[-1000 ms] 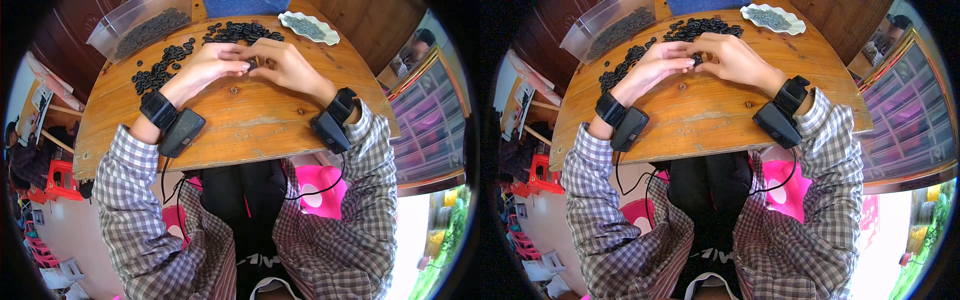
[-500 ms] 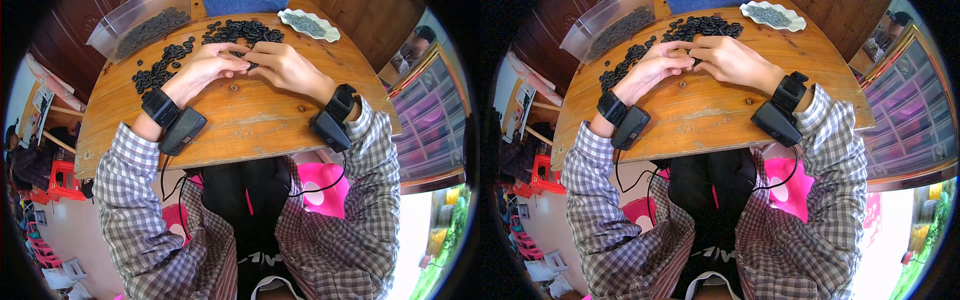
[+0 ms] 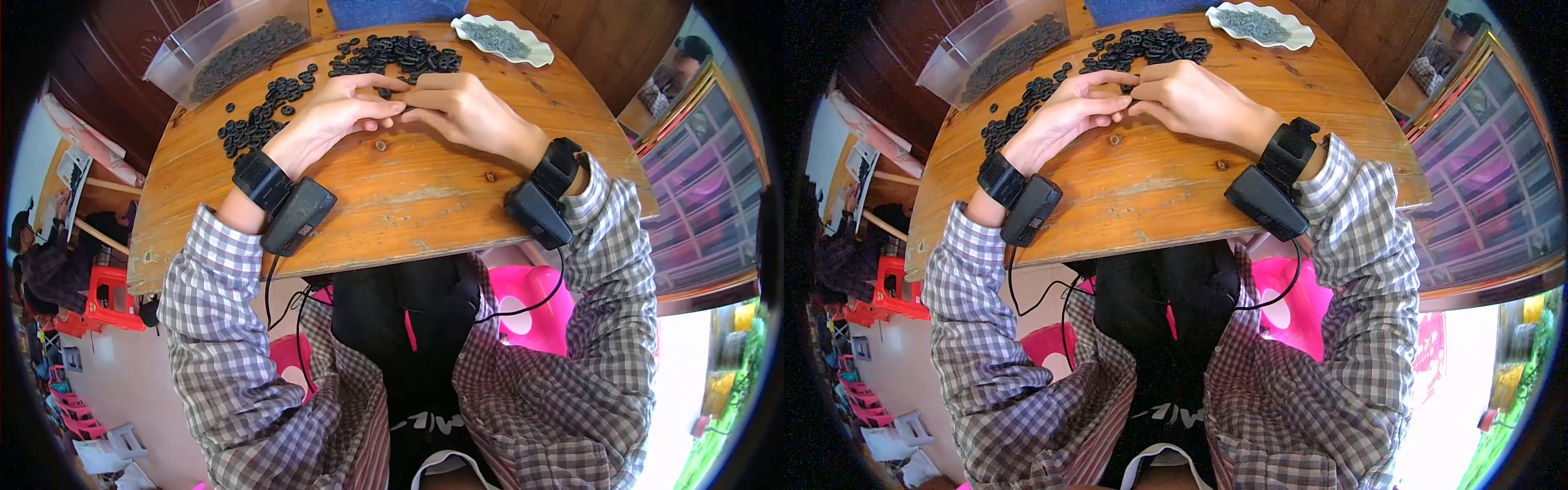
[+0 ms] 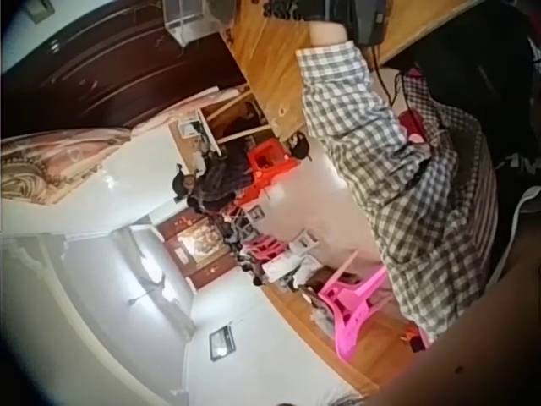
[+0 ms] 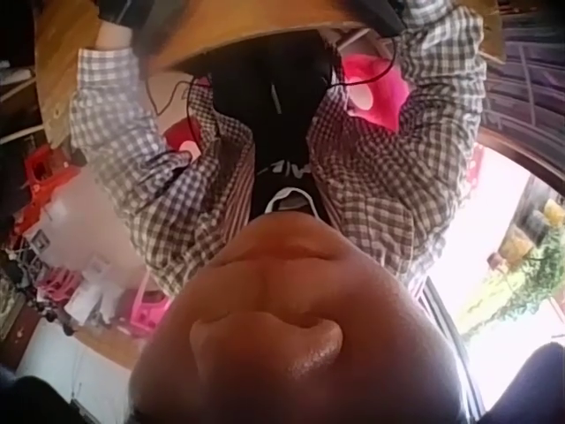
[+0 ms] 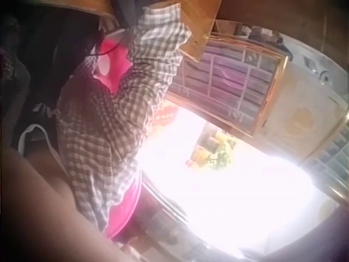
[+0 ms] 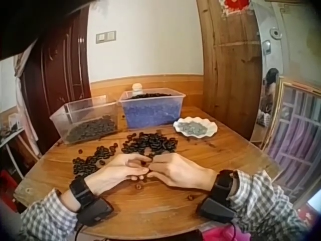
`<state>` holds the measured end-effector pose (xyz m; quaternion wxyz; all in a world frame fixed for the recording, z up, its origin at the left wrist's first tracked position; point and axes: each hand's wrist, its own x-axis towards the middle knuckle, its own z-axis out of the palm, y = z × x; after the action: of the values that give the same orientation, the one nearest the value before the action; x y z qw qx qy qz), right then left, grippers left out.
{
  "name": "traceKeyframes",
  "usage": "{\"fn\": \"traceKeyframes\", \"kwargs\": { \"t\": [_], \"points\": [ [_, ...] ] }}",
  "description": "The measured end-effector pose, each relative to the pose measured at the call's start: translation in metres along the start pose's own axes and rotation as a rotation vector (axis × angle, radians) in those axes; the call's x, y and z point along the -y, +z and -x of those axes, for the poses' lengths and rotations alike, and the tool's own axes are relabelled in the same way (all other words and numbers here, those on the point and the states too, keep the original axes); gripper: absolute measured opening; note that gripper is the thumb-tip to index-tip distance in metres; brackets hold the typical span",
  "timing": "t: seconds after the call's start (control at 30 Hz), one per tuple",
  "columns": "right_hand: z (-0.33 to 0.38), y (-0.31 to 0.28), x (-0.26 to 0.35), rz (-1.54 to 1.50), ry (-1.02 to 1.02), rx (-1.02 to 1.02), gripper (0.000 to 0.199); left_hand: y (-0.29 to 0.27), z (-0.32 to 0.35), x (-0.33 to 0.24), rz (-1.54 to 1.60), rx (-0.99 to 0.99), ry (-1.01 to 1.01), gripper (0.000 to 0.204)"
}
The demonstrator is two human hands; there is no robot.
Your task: The person picks up black plastic cord locks and small grey pins by hand, fits a pin into each cord lock, and places the assembled pieces onto the wooden table.
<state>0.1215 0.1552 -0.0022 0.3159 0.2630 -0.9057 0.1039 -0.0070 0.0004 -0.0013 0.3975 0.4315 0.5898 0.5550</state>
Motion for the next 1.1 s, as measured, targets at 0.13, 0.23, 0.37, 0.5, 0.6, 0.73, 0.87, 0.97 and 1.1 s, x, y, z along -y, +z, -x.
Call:
{"fn": "traceKeyframes", "kwargs": {
  "t": [0.13, 0.23, 0.37, 0.5, 0.6, 0.73, 0.87, 0.97, 1.1],
  "points": [
    [-0.004, -0.003, 0.000, -0.046, 0.036, -0.033, 0.020, 0.000, 0.002, 0.001, -0.012, -0.037, 0.025, 0.039],
    [-0.004, -0.003, 0.004, -0.101, 0.094, -0.015, 0.026, -0.001, 0.003, 0.001, 0.007, -0.053, 0.031, 0.041],
    [-0.003, -0.001, 0.003, -0.086, 0.117, -0.039, 0.029, 0.001, 0.002, 0.001, 0.030, -0.061, 0.030, 0.040],
    [-0.003, -0.001, 0.003, 0.033, 0.034, -0.029, 0.023, 0.000, 0.003, 0.001, 0.027, -0.063, 0.022, 0.039],
    [-0.003, 0.000, 0.003, 0.061, 0.004, -0.038, 0.020, 0.000, 0.002, 0.001, 0.040, -0.068, 0.017, 0.037],
    [-0.001, -0.001, 0.002, 0.058, 0.012, -0.025, 0.018, 0.002, 0.000, 0.001, 0.020, -0.060, 0.010, 0.034],
    [-0.003, 0.001, 0.002, 0.010, 0.066, -0.018, 0.023, 0.000, -0.003, 0.002, 0.033, -0.055, 0.018, 0.034],
    [-0.007, 0.000, -0.004, -0.078, 0.117, -0.005, 0.029, -0.004, 0.000, -0.001, -0.023, -0.118, 0.007, 0.033],
    [0.004, -0.017, -0.039, -0.054, 0.406, 0.027, 0.038, -0.024, -0.002, -0.006, -0.261, -0.238, 0.124, 0.031]
  ]
}}
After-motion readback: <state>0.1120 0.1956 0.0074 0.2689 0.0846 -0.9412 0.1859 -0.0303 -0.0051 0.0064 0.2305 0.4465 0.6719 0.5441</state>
